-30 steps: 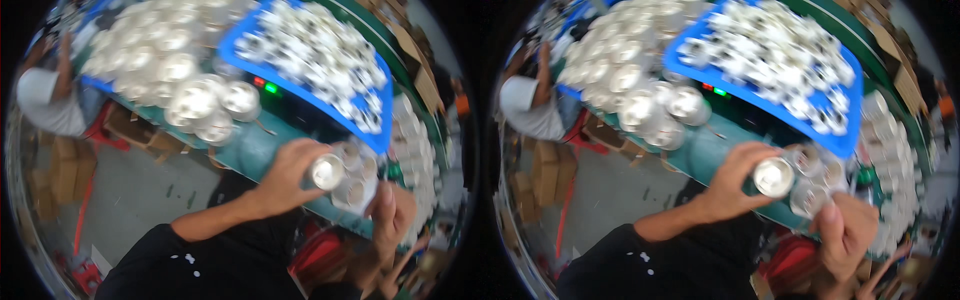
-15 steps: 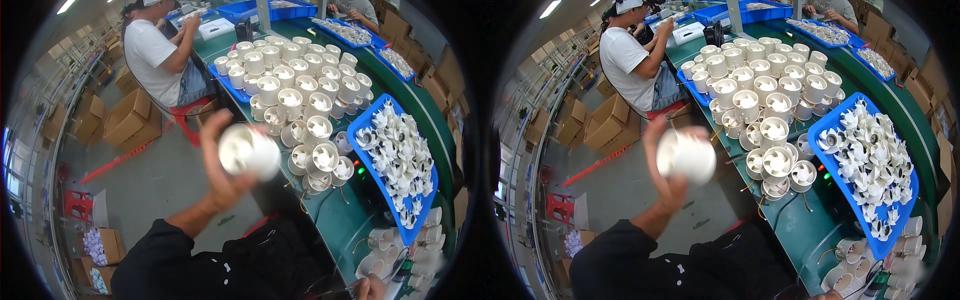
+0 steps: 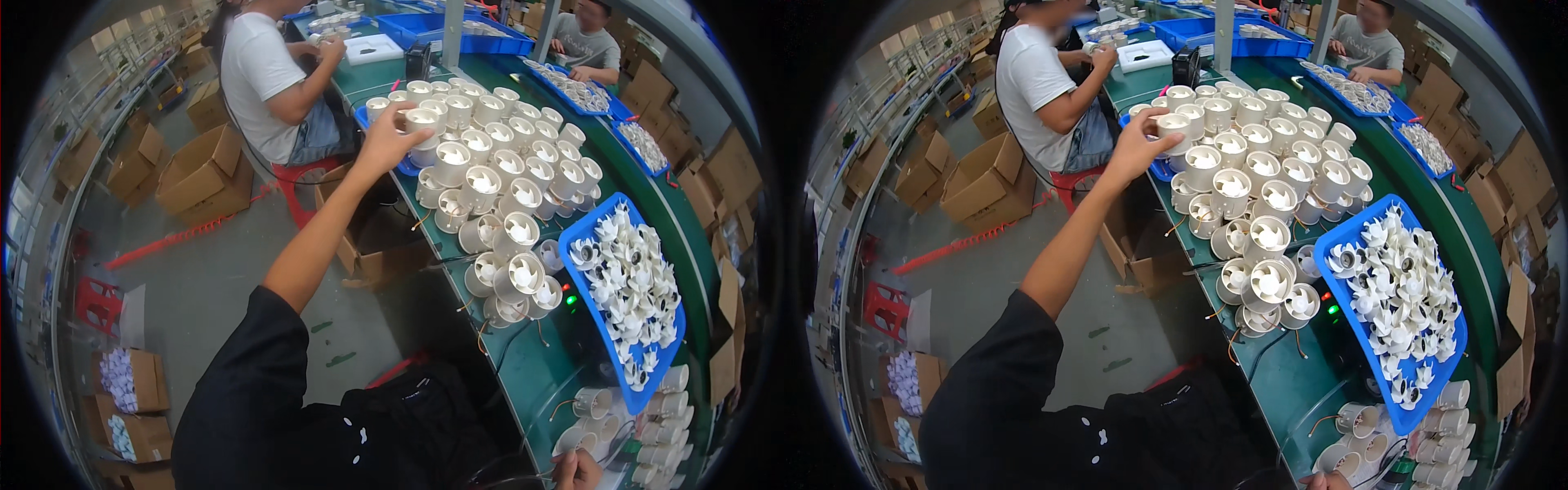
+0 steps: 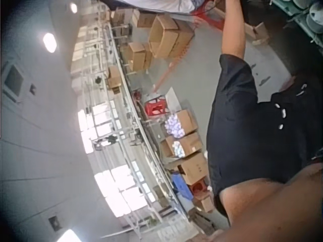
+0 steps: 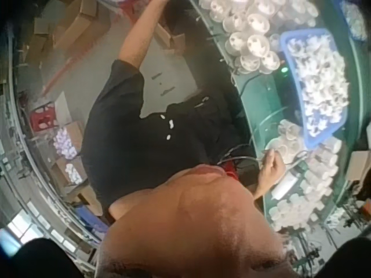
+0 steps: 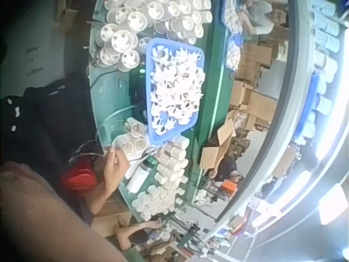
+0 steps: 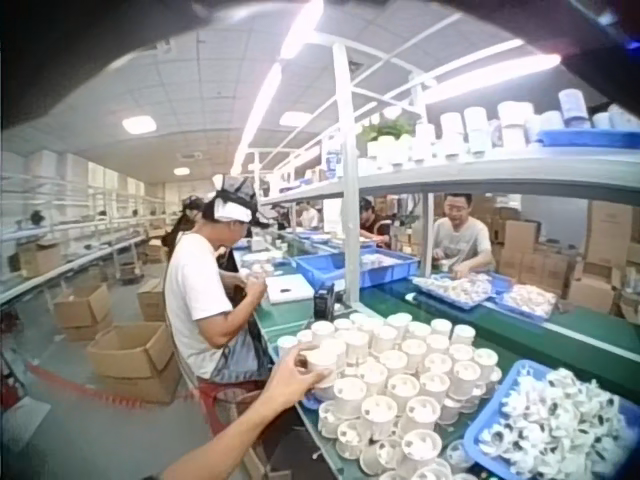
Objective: Assembling small electric fans by placing fan blades onto motor components in a factory assembly line.
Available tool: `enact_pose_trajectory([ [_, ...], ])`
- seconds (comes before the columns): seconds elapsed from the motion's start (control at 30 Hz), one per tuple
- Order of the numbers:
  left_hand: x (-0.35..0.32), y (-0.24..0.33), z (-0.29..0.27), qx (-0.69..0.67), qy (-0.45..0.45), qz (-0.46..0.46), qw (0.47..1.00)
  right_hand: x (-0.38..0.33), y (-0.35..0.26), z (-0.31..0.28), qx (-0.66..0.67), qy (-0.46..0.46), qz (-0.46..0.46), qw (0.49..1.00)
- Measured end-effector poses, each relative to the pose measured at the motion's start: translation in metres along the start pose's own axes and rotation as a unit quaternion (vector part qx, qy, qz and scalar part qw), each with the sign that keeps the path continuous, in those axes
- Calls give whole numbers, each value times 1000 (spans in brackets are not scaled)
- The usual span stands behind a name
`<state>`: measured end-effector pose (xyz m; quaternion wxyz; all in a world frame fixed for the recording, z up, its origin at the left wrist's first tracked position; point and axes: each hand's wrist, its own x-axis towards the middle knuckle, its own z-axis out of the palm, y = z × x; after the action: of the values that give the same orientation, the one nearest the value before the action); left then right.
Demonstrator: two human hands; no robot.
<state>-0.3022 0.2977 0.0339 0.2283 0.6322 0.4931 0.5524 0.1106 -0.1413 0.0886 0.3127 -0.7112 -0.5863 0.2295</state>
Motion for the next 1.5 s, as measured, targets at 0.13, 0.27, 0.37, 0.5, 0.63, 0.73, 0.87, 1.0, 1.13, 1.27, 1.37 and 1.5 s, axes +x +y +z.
enact_pose_trajectory([
  [0.13, -10, 6, 13, 84, 21, 11, 996, 3, -6, 0, -3, 5, 25, 1000],
  [0.27, -9, 14, -9, -46, 63, 41, 996, 6, -15, -2, -12, 14, 26, 999],
  [0.37, 14, 0, -34, -76, 129, 53, 987, 7, -15, -1, -31, 21, 13, 999],
  [0.5, 39, -40, -48, -31, 128, 8, 991, 10, -12, 1, -44, 23, 1, 999],
  [0.63, 51, -50, -35, 42, 114, -2, 993, 11, -13, 2, -41, 20, 3, 999],
  [0.73, 53, -42, -17, 55, 95, -6, 994, 10, -14, 2, -43, 24, 8, 999],
  [0.87, 55, -49, -13, 83, 41, 28, 995, 9, -12, 2, -46, 22, 5, 999],
  [1.0, 54, -55, -10, 106, 52, 29, 993, 5, -9, 2, -56, 16, 23, 998],
  [1.13, 56, -59, 4, 126, 76, 23, 989, 5, -11, 0, -53, 37, 39, 997],
  [1.27, 60, -67, -29, 225, 125, 175, 950, -3, 9, 7, -22, 81, 26, 996],
  [1.37, 29, -42, -38, 156, 193, 188, 950, 8, -4, -5, -8, 74, 24, 997],
  [1.5, -116, 85, 44, 5, 157, 139, 978, 10, -2, -18, 11, 97, 58, 994],
])
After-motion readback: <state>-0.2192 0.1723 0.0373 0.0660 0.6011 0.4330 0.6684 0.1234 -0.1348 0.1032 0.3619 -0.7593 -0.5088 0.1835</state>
